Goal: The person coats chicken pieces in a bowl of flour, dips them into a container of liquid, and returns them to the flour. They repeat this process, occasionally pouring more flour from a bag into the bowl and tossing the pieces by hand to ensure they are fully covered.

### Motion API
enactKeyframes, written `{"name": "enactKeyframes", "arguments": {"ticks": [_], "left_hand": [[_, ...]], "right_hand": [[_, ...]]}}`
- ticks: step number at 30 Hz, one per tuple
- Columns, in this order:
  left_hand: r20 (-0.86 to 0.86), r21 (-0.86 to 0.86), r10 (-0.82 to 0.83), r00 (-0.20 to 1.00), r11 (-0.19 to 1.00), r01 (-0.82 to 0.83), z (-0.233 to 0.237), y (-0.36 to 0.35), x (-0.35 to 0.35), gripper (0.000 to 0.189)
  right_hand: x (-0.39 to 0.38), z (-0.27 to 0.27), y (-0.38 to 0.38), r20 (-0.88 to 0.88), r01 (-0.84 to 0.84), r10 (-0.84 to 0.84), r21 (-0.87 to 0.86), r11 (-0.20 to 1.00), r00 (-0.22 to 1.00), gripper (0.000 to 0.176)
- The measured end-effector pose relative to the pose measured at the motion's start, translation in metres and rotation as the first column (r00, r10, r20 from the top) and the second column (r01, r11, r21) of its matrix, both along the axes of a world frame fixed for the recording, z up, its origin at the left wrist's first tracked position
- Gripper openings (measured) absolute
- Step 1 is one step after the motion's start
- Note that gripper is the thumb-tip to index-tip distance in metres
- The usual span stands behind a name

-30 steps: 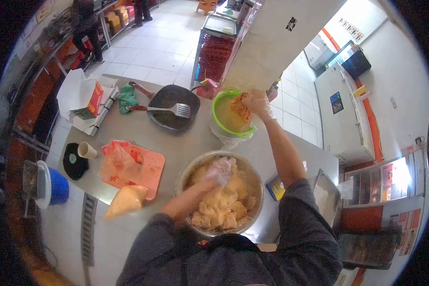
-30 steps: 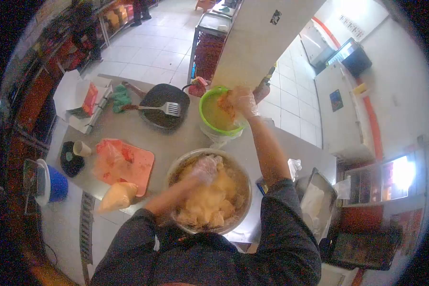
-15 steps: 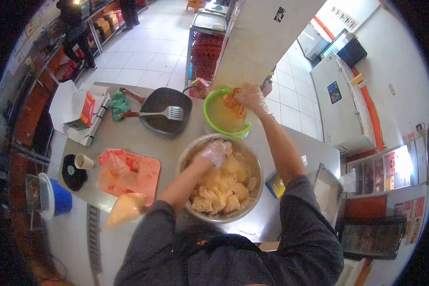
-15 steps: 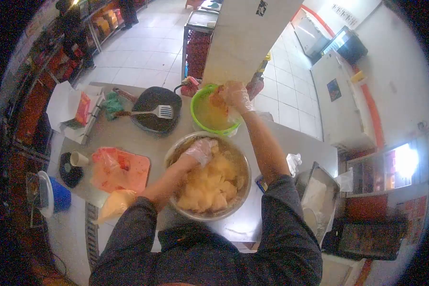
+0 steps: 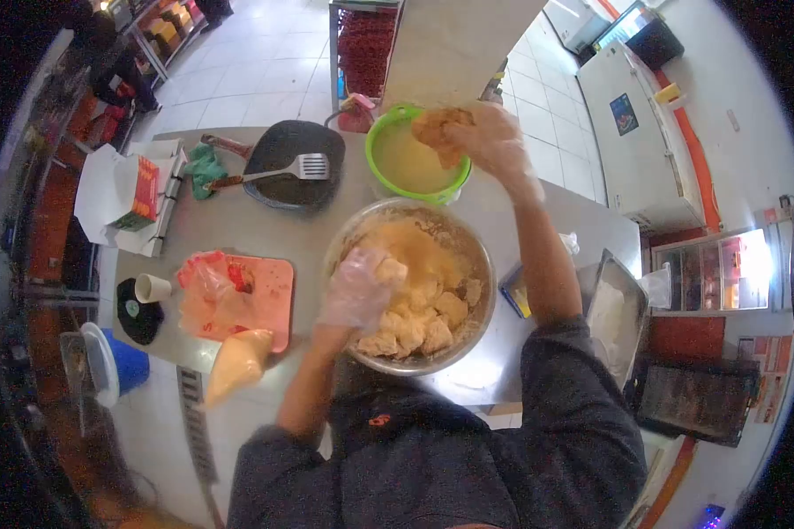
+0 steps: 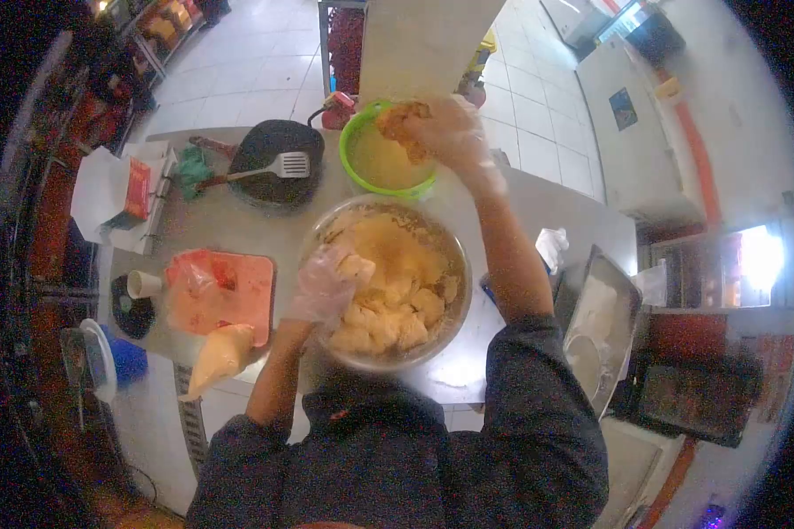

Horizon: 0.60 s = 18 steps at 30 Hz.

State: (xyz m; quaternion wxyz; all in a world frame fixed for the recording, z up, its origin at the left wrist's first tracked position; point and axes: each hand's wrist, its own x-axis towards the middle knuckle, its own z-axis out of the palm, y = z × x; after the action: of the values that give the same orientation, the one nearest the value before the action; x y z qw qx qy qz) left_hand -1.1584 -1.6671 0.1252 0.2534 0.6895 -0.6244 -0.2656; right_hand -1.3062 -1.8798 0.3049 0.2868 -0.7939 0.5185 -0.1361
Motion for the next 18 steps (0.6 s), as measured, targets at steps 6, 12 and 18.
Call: {"name": "enactKeyframes", "arguments": {"ticks": [6,12,18], "left_hand": [[-0.065,0.172,0.067,0.996,0.984,-0.055,0.014,0.027,0.001,0.043],[-0.091,0.106,0.107,0.990,0.990,-0.098,0.011,0.030,-0.018,0.042],[-0.037,0.088,0.038,0.999,0.996,-0.035,-0.071,0.014,-0.030,0.044]], "right_hand": [[-0.053,-0.074,0.032,-0.013,-0.138,0.137,-0.147,0.980,0.990,0.024],[-0.078,-0.168,0.080,0.040,-0.218,0.253,-0.390,0.895,0.967,0.030],[-0.043,-0.142,0.168,0.022,-0.146,0.145,0.203,0.968,0.989,0.035]]}}
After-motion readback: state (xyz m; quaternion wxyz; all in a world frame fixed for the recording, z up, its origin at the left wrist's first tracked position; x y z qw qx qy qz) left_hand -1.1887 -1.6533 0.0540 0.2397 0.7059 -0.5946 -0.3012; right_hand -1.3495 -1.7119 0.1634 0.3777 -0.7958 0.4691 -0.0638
